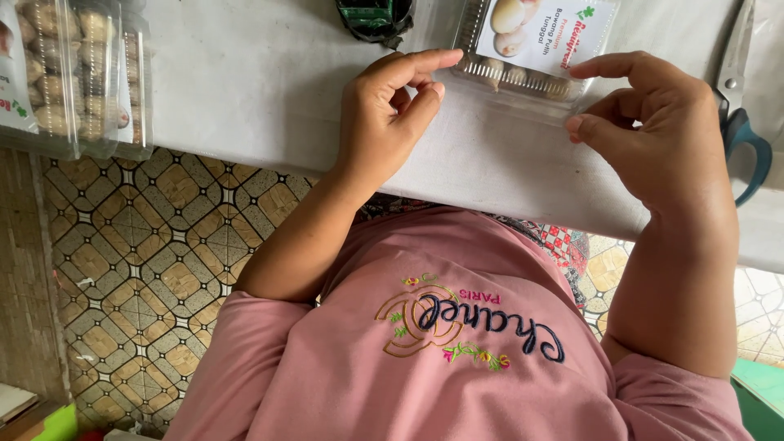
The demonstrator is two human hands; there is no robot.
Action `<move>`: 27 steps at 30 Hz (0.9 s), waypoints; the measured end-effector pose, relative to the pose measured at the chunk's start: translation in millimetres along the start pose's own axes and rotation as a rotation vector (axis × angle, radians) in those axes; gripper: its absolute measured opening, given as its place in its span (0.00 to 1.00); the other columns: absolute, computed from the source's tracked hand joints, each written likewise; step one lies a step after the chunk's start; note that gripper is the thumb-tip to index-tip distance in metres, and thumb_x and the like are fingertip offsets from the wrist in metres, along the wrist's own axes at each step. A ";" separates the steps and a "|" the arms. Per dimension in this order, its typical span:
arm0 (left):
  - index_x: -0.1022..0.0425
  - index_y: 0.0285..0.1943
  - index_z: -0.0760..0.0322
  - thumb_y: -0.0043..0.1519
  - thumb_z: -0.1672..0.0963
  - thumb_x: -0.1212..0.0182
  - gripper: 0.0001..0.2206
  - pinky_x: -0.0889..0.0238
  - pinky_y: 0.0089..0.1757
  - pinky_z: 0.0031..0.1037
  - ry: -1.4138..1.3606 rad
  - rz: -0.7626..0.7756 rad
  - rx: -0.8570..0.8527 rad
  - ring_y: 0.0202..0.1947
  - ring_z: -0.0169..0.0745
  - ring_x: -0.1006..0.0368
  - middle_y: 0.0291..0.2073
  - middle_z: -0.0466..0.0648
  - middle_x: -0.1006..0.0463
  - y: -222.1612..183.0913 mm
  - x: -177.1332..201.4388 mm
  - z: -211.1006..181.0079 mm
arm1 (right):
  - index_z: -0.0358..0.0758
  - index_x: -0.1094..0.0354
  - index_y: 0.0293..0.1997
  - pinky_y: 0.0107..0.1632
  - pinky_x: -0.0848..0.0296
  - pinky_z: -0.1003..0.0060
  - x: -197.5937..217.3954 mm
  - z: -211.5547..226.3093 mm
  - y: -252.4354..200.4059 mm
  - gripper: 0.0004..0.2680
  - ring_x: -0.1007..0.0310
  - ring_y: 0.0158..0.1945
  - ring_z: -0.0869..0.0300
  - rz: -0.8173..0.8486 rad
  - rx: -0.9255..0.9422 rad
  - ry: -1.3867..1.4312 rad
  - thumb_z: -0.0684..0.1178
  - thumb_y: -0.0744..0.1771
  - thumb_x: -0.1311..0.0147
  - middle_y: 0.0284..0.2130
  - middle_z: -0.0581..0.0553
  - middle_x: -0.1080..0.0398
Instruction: Weighing and sealing small plastic containers of garlic using a digital scale, tape dispenser, and scissors.
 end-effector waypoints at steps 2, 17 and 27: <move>0.20 0.56 0.57 0.64 0.62 0.42 0.13 0.39 0.31 0.17 -0.004 -0.002 -0.009 0.31 0.23 0.31 0.41 0.41 0.16 0.6 -0.6 -0.1 | 0.40 0.30 0.61 0.37 0.44 0.75 0.0 -0.2 0.1 0.14 0.36 0.34 0.71 -0.001 0.000 -0.001 0.35 0.68 0.44 0.28 0.45 0.29; 0.19 0.56 0.57 0.64 0.63 0.41 0.14 0.42 0.30 0.17 -0.003 -0.013 0.005 0.25 0.24 0.40 0.32 0.40 0.22 1.1 -0.1 2.4 | 0.41 0.29 0.60 0.33 0.45 0.74 0.4 3.2 1.4 0.15 0.32 0.34 0.70 -0.003 -0.029 -0.025 0.36 0.67 0.44 0.27 0.46 0.28; 0.19 0.56 0.55 0.64 0.62 0.41 0.14 0.42 0.30 0.17 0.008 -0.010 0.036 0.23 0.25 0.42 0.30 0.38 0.24 0.7 0.1 3.5 | 0.41 0.29 0.60 0.35 0.45 0.75 -0.3 2.1 1.3 0.15 0.32 0.33 0.71 -0.006 -0.007 -0.054 0.35 0.67 0.43 0.26 0.46 0.28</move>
Point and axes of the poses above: each hand's wrist, its own y-axis towards the middle knuckle, its own x-axis out of the back of the hand, z = x × y, the point moved 6 cm from there along y, towards the middle knuckle
